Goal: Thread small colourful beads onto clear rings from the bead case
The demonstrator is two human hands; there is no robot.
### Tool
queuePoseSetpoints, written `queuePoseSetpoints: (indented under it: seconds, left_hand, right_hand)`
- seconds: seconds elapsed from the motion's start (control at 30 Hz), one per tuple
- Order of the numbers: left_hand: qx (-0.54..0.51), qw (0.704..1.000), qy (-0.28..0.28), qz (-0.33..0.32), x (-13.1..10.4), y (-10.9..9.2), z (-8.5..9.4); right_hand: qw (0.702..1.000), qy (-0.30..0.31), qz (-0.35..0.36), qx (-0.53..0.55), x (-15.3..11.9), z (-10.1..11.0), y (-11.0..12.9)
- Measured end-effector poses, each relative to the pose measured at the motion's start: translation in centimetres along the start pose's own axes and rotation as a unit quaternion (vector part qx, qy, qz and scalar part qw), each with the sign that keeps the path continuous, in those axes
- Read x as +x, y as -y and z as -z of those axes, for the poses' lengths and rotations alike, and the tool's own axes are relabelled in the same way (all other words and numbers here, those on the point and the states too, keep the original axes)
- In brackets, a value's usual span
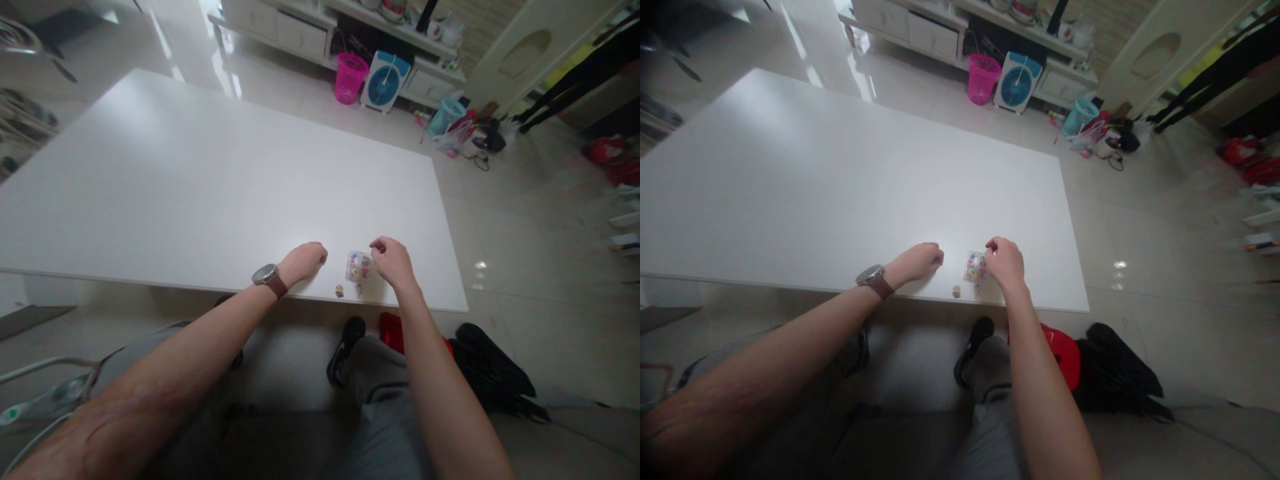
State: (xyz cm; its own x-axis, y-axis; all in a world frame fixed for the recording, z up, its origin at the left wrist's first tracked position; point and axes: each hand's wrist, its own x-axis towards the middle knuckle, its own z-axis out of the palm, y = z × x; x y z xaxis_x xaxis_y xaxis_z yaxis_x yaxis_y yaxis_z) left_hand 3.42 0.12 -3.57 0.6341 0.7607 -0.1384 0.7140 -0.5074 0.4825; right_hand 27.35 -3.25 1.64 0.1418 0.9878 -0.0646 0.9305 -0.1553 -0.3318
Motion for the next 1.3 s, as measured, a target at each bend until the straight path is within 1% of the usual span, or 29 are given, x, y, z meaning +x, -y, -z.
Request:
queuePoseSetpoints:
  seconds: [0.1, 0.23, 0.4, 0.5, 0.6, 0.77, 0.93, 1.1, 1.3]
  left_hand:
    - [0.004, 1.000, -0.005, 0.022, 0.0, 1.2, 0.4]
    - [-0.014, 0.999, -0.011, 0.027, -0.2, 3.0, 1.2]
    - [-0.042, 0.998, 0.003, 0.040, -0.9, 4.0, 2.1]
    - [-0.050, 0.997, 0.023, 0.049, -1.2, 4.1, 2.8]
    - [-0.047, 0.996, 0.040, 0.058, -1.5, 4.1, 3.5]
    - [-0.044, 0.996, 0.060, 0.045, -1.8, 4.1, 3.7]
    - [-0.053, 0.996, 0.068, 0.029, -2.0, 4.0, 3.4]
    - [-0.039, 0.996, 0.075, 0.024, -2.2, 3.5, 3.7]
    - [-0.032, 0.995, 0.092, 0.032, -2.2, 3.1, 4.0]
  right_hand:
    - [0.999, 0.032, 0.006, -0.007, 0.0, -0.5, 0.4]
    - [0.996, 0.076, 0.011, -0.037, -0.2, -0.9, 1.3]
    - [0.986, 0.112, 0.053, -0.113, -0.7, -0.8, 2.4]
    - [0.977, 0.130, 0.066, -0.159, -1.0, -0.7, 3.0]
    - [0.972, 0.131, 0.077, -0.180, -1.2, -0.7, 3.3]
    - [0.966, 0.148, 0.092, -0.189, -1.0, -1.0, 2.7]
    - [0.970, 0.154, 0.101, -0.161, -0.8, -1.6, 1.9]
    - [0.972, 0.163, 0.104, -0.132, -0.6, -2.0, 1.4]
    - [0.971, 0.176, 0.107, -0.123, -0.3, -2.1, 1.3]
